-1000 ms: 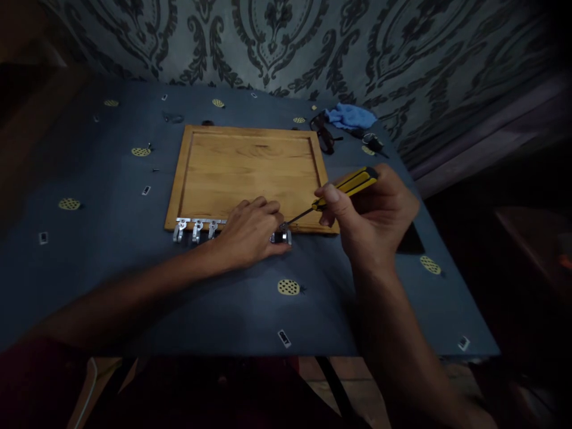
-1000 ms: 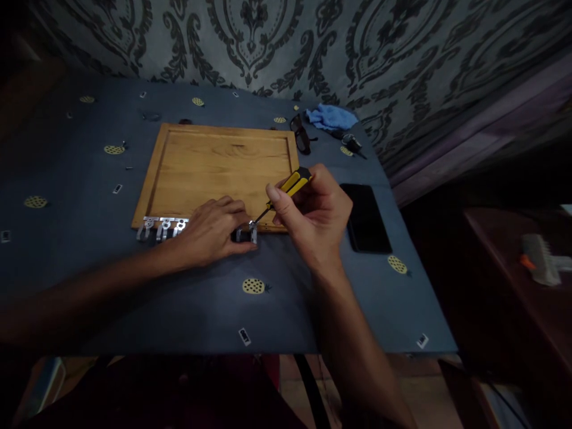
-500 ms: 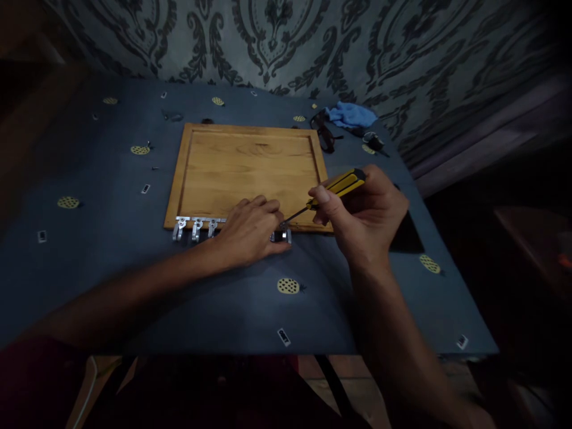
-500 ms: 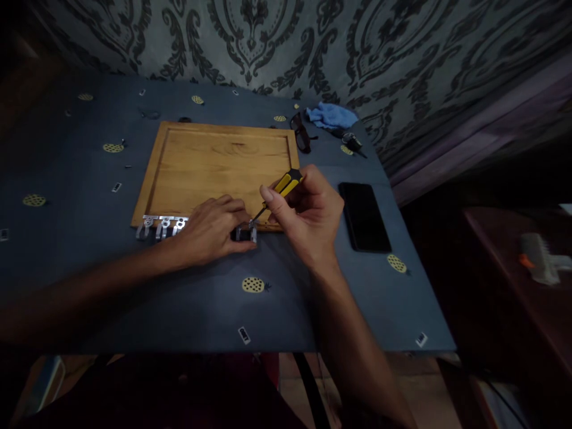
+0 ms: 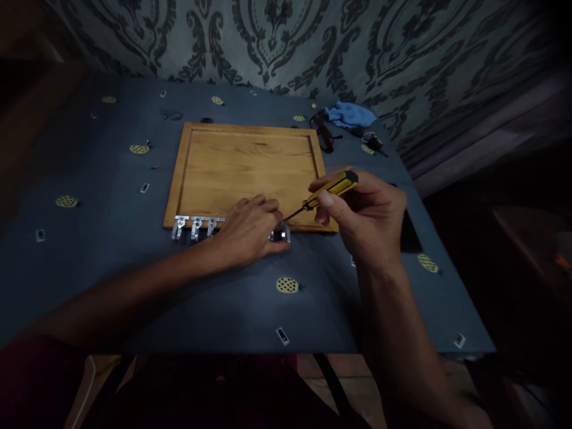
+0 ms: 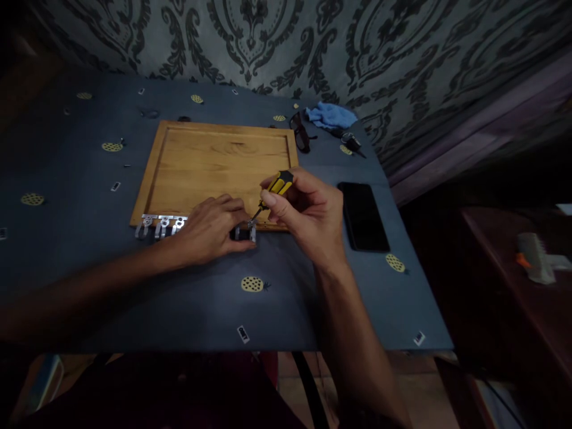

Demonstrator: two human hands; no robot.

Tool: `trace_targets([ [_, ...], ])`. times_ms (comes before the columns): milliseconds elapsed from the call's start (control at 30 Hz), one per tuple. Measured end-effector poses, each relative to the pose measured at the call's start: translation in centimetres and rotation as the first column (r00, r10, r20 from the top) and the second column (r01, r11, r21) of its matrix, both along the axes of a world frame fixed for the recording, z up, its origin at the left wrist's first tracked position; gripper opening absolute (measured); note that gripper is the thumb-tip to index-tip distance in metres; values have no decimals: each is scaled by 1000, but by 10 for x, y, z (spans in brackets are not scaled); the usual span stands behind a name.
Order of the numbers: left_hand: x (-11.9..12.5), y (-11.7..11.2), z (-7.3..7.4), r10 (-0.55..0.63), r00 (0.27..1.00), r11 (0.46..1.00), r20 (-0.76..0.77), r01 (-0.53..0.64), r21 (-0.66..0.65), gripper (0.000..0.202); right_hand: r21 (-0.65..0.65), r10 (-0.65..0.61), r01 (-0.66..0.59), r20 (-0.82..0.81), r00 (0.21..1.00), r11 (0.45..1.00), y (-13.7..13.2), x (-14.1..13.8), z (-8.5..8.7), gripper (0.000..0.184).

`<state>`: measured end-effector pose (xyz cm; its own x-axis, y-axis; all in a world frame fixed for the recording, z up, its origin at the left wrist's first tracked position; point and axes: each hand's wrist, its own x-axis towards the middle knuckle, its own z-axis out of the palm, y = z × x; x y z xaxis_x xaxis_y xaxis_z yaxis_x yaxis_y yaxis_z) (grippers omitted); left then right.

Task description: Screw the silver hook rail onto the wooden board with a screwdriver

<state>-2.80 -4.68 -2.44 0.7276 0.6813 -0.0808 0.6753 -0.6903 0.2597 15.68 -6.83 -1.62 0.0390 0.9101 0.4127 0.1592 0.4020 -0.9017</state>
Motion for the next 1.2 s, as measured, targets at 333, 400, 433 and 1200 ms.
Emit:
trace_targets([
  [333, 0, 0, 1, 4, 1000, 1000, -3, -4, -11, 40, -32, 72, -71, 33, 997, 997, -2, 5, 6, 30],
  [400, 0, 0, 1, 8, 1000, 1000, -15, -9, -16, 41, -33, 67, -66, 42, 997, 997, -3, 6, 5, 27],
  [433, 0, 0, 1, 11, 1000, 1000, -20, -11, -18, 41, -25, 54, -52, 45, 998, 998, -3, 5, 5, 24],
  [1200, 0, 0, -2, 0, 1000, 1000, -7, 0, 11, 41, 149, -233, 226, 29, 972, 963, -1, -11, -7, 31],
])
